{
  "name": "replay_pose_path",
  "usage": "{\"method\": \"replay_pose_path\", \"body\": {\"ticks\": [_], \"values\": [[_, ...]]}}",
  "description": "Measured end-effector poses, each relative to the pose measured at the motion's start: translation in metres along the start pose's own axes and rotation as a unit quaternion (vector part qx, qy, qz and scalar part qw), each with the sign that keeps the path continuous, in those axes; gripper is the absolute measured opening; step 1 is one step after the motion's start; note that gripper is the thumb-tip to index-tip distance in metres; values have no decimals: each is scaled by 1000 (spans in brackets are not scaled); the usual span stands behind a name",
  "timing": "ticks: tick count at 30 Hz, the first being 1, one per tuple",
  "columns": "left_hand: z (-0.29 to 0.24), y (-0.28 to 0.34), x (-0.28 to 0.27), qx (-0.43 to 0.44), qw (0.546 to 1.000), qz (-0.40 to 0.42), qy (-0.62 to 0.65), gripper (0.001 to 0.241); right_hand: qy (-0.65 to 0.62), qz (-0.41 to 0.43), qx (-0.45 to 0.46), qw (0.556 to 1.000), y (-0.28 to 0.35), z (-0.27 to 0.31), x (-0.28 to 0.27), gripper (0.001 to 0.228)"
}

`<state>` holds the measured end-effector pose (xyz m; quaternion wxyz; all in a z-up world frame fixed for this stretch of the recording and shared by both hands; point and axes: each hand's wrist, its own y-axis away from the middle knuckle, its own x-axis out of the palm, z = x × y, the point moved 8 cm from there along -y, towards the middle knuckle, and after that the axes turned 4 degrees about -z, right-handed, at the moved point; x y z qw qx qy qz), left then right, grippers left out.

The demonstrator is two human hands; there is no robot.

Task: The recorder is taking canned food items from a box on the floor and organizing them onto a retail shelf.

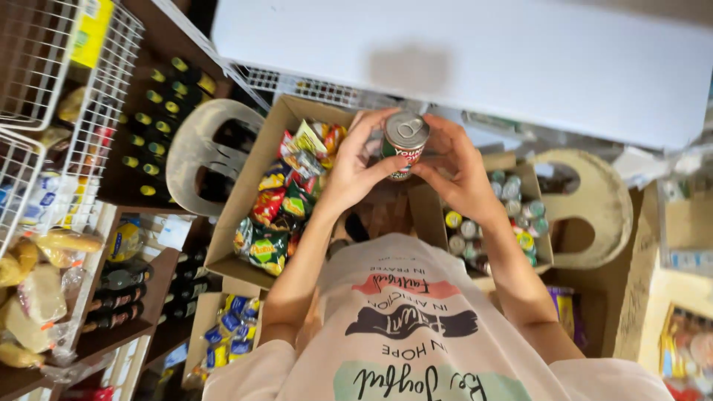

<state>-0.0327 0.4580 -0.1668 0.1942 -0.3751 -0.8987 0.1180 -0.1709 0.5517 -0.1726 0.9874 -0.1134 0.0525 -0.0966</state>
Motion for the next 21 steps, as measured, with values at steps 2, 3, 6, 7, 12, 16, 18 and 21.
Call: {"method": "replay_pose_path", "body": {"ticks": [2, 3, 6, 7, 12, 16, 18, 21], "values": [[-27, -20, -17, 38, 999, -6, -15, 64, 23, 18, -53, 998, -34, 33, 13, 71], [-41, -30, -24, 61, 998, -9, -27, 64, 41, 27, -94, 994, -50, 52, 20, 71], [-92, -54, -50, 127, 981, -63, -131, 69, 148, 12, -181, 972, -91, 102, 33, 63], [-114, -63, -54, 144, 978, -64, -134, 69, 152, 15, -197, 968, -104, 117, 37, 63], [-202, -96, -67, 236, 923, -42, -303, 54, 228, 24, -310, 923, -157, 192, 61, 56], [-230, -140, -86, 271, 905, -25, -326, 46, 244, 21, -336, 910, -206, 225, 73, 54], [-240, -166, -100, 290, 899, -35, -327, 45, 244, 18, -332, 911, -235, 235, 78, 54], [-246, -206, -122, 317, 899, -35, -299, 43, 241, 19, -350, 905, -284, 238, 82, 54]]}}
